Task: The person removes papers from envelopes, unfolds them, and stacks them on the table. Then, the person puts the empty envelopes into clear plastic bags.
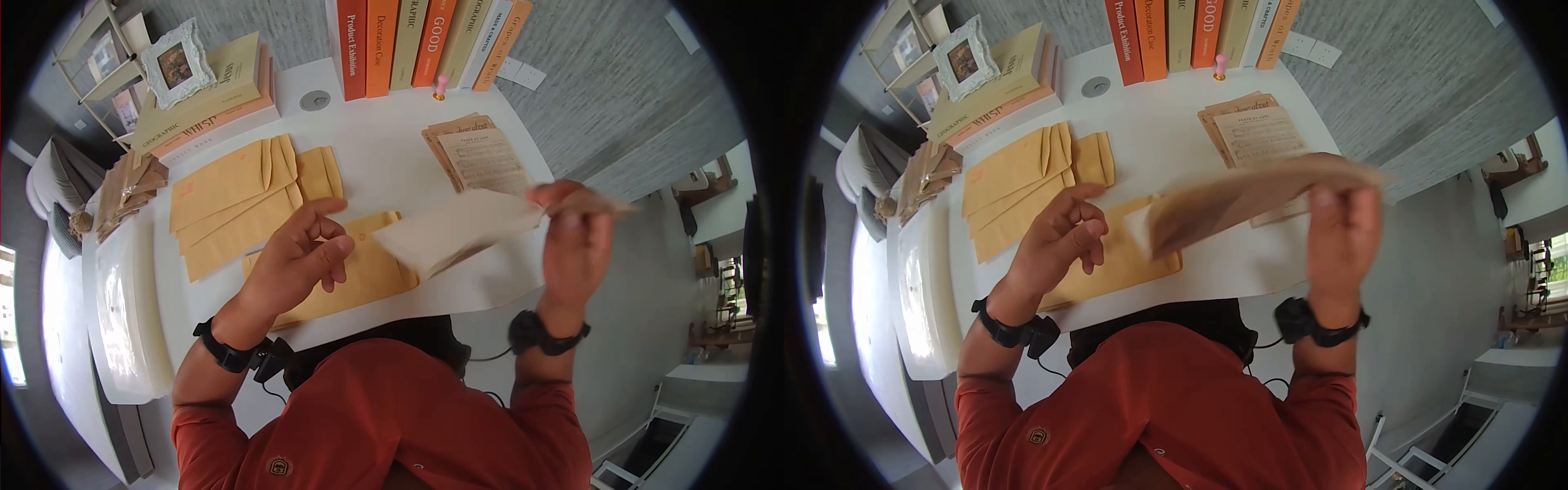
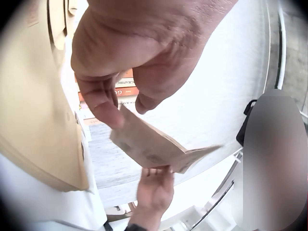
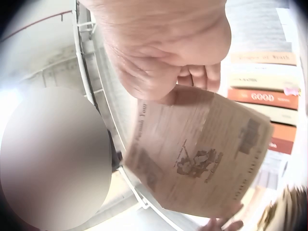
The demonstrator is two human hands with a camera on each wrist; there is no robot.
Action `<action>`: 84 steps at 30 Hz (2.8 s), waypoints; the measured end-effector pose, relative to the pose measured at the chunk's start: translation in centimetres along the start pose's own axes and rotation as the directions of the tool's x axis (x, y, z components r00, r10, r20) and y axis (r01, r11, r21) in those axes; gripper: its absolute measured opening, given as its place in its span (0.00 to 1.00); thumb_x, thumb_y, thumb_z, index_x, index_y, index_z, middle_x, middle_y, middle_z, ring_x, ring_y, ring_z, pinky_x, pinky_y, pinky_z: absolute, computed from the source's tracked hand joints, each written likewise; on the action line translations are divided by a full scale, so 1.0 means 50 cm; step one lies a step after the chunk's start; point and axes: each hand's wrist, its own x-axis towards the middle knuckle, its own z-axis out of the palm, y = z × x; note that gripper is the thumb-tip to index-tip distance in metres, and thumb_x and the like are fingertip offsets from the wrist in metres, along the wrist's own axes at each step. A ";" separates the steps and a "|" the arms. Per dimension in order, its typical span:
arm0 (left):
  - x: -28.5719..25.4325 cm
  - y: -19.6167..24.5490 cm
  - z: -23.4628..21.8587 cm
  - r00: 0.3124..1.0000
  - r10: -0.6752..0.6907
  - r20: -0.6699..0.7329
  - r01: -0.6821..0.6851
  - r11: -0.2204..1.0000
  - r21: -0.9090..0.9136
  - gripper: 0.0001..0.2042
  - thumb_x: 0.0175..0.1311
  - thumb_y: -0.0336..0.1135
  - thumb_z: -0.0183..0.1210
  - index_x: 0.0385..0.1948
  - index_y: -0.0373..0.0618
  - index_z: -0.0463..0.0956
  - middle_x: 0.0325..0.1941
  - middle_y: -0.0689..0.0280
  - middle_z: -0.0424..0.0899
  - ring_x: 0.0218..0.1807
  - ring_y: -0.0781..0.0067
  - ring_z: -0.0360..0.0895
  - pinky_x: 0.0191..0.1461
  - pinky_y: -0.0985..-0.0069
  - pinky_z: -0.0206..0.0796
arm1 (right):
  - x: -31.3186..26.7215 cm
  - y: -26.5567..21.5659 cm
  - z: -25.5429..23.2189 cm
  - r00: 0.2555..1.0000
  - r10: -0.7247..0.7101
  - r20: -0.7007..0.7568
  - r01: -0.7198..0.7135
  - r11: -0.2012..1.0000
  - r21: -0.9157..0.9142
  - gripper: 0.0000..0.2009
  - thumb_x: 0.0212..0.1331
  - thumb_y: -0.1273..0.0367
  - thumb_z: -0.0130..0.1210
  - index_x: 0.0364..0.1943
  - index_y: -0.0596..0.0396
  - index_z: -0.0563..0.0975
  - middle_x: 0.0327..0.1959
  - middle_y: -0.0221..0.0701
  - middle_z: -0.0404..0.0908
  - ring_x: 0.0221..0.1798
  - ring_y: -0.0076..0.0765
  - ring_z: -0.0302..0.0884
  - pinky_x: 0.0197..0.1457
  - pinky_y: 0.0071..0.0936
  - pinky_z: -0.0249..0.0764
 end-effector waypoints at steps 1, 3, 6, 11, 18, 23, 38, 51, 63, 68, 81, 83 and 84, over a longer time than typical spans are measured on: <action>0.001 0.001 -0.006 0.998 -0.043 0.040 0.040 0.997 0.073 0.20 0.73 0.31 0.59 0.63 0.37 0.67 0.42 0.65 0.79 0.33 0.80 0.80 0.33 0.79 0.72 | 0.043 -0.033 0.009 0.989 -0.026 -0.146 0.031 0.999 0.029 0.17 0.74 0.65 0.52 0.58 0.64 0.73 0.55 0.35 0.80 0.54 0.27 0.76 0.60 0.27 0.72; 0.001 0.016 -0.001 0.997 -0.038 0.070 0.025 0.984 0.174 0.20 0.72 0.33 0.60 0.62 0.37 0.68 0.43 0.65 0.79 0.33 0.81 0.80 0.34 0.79 0.73 | 0.108 -0.049 -0.056 0.995 0.031 -0.095 -0.044 0.990 -0.131 0.16 0.75 0.67 0.51 0.58 0.63 0.74 0.51 0.34 0.81 0.51 0.24 0.76 0.57 0.25 0.72; 0.011 0.018 -0.005 0.994 -0.027 0.106 -0.017 0.919 0.394 0.23 0.69 0.36 0.64 0.61 0.38 0.69 0.46 0.62 0.80 0.39 0.74 0.82 0.40 0.74 0.74 | 0.192 -0.009 -0.118 0.959 0.239 0.153 -0.192 0.944 -0.270 0.13 0.74 0.70 0.49 0.55 0.63 0.75 0.47 0.32 0.83 0.46 0.20 0.77 0.53 0.21 0.72; 0.011 0.038 0.008 0.919 0.239 0.315 -0.379 0.307 0.873 0.39 0.51 0.47 0.75 0.64 0.39 0.68 0.59 0.50 0.75 0.62 0.51 0.73 0.63 0.57 0.68 | 0.229 0.216 -0.195 0.841 0.523 0.137 -0.372 0.744 -0.555 0.12 0.73 0.70 0.49 0.53 0.63 0.75 0.44 0.30 0.83 0.45 0.21 0.77 0.54 0.23 0.72; -0.022 -0.014 0.032 0.981 0.071 0.183 -0.191 0.147 0.970 0.51 0.39 0.51 0.79 0.69 0.45 0.63 0.70 0.48 0.64 0.72 0.42 0.61 0.76 0.52 0.54 | 0.178 0.265 -0.155 0.994 0.097 0.056 -0.002 0.517 -0.856 0.14 0.67 0.67 0.58 0.51 0.61 0.77 0.49 0.39 0.80 0.44 0.30 0.78 0.53 0.31 0.75; -0.029 -0.001 0.029 0.981 0.111 0.161 -0.179 0.175 0.968 0.53 0.35 0.47 0.81 0.70 0.45 0.62 0.68 0.50 0.64 0.70 0.42 0.63 0.73 0.52 0.57 | 0.087 0.051 -0.015 0.948 0.187 0.259 -0.023 0.848 -0.529 0.09 0.63 0.69 0.62 0.45 0.56 0.80 0.54 0.36 0.78 0.52 0.36 0.78 0.55 0.31 0.74; -0.066 -0.003 0.008 0.794 0.536 0.285 -0.370 0.056 0.927 0.55 0.29 0.37 0.82 0.70 0.44 0.62 0.61 0.49 0.69 0.58 0.45 0.70 0.59 0.53 0.66 | -0.047 0.030 0.218 0.877 0.206 0.434 -0.092 0.959 -0.268 0.14 0.57 0.69 0.67 0.45 0.61 0.82 0.52 0.41 0.79 0.47 0.44 0.83 0.47 0.33 0.80; -0.081 0.088 -0.080 0.891 0.386 0.240 -0.273 0.031 0.962 0.53 0.29 0.38 0.80 0.69 0.47 0.65 0.64 0.52 0.67 0.65 0.47 0.68 0.70 0.51 0.59 | -0.019 0.052 0.161 0.817 0.432 0.382 -0.484 0.874 0.048 0.07 0.66 0.70 0.60 0.37 0.58 0.75 0.30 0.23 0.77 0.31 0.16 0.71 0.35 0.17 0.69; -0.047 0.081 -0.095 0.769 0.496 0.403 -0.412 -0.097 0.906 0.36 0.41 0.33 0.76 0.61 0.50 0.75 0.68 0.54 0.69 0.66 0.48 0.70 0.67 0.55 0.66 | -0.014 0.101 0.155 0.812 0.555 0.182 -0.583 0.747 0.321 0.10 0.67 0.76 0.60 0.49 0.57 0.73 0.36 0.29 0.85 0.34 0.17 0.78 0.39 0.14 0.73; -0.045 0.088 -0.045 0.600 0.499 0.625 -0.642 -0.166 0.749 0.23 0.46 0.35 0.74 0.47 0.44 0.83 0.58 0.56 0.78 0.62 0.51 0.74 0.59 0.57 0.73 | -0.021 0.108 0.166 0.763 0.615 0.197 -0.646 0.723 0.245 0.11 0.67 0.73 0.62 0.48 0.57 0.73 0.34 0.30 0.85 0.36 0.18 0.81 0.41 0.16 0.77; -0.032 0.077 0.005 0.583 0.561 0.588 -0.753 0.099 0.651 0.10 0.47 0.26 0.71 0.32 0.39 0.83 0.54 0.57 0.81 0.47 0.54 0.83 0.47 0.64 0.78 | -0.034 0.119 0.167 0.719 0.665 0.202 -0.695 0.682 0.229 0.11 0.66 0.73 0.62 0.47 0.58 0.73 0.33 0.31 0.85 0.34 0.19 0.82 0.37 0.15 0.77; -0.032 0.077 0.012 0.583 0.559 0.590 -0.748 0.085 0.658 0.10 0.46 0.26 0.71 0.31 0.39 0.84 0.52 0.58 0.82 0.44 0.55 0.84 0.44 0.65 0.79 | -0.034 0.112 0.166 0.718 0.664 0.209 -0.696 0.672 0.253 0.11 0.66 0.72 0.62 0.47 0.58 0.73 0.33 0.31 0.85 0.35 0.18 0.81 0.38 0.15 0.76; -0.031 0.072 0.009 0.583 0.556 0.592 -0.744 0.073 0.664 0.10 0.46 0.27 0.71 0.32 0.39 0.84 0.51 0.59 0.82 0.43 0.56 0.84 0.44 0.65 0.79 | -0.034 0.109 0.166 0.717 0.663 0.213 -0.696 0.667 0.265 0.11 0.67 0.72 0.62 0.47 0.58 0.73 0.33 0.30 0.84 0.35 0.17 0.80 0.39 0.15 0.76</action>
